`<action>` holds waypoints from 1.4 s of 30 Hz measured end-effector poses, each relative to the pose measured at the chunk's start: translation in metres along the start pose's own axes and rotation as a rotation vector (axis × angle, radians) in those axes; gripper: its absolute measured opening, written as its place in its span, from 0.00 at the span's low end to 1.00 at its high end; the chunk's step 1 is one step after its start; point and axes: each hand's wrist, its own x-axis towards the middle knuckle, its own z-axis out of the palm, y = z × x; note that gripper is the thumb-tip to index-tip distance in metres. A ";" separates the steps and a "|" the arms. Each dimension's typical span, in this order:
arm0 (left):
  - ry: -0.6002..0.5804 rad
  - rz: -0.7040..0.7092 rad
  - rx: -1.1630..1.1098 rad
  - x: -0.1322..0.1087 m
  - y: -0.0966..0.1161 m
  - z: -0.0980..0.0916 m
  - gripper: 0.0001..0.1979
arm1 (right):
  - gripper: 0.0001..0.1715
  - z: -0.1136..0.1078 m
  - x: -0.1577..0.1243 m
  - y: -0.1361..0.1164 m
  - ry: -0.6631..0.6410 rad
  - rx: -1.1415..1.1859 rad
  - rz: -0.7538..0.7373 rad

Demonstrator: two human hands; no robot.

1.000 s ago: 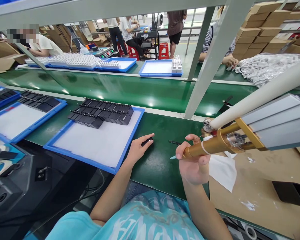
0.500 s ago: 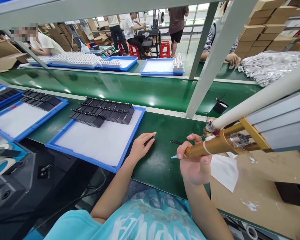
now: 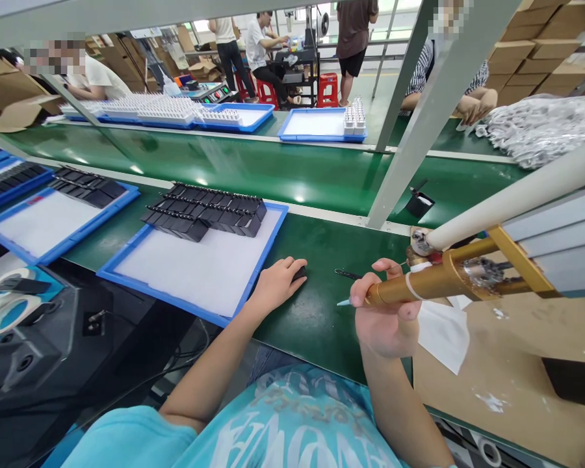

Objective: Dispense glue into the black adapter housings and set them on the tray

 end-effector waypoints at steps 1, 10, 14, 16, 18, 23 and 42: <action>-0.008 0.008 0.006 0.000 0.000 0.000 0.14 | 0.15 0.000 0.000 0.000 0.012 -0.012 0.001; -0.006 0.006 -0.140 -0.001 -0.001 0.000 0.14 | 0.13 -0.001 0.002 0.000 0.009 0.021 -0.014; 0.046 -0.198 -0.795 -0.004 0.003 -0.003 0.20 | 0.15 -0.002 0.003 0.000 0.003 0.033 -0.021; 0.028 -0.291 -1.256 -0.007 0.008 -0.009 0.24 | 0.15 -0.002 0.003 0.001 0.011 0.019 -0.021; -0.005 -0.309 -1.588 -0.010 0.011 -0.017 0.26 | 0.16 -0.002 0.003 0.001 0.023 0.013 -0.027; -0.016 -0.254 -1.756 -0.017 0.011 -0.032 0.29 | 0.19 -0.002 0.004 0.001 0.049 0.012 -0.044; 0.369 -0.434 0.342 -0.003 -0.198 -0.070 0.22 | 0.22 -0.010 0.003 0.004 0.076 0.045 0.014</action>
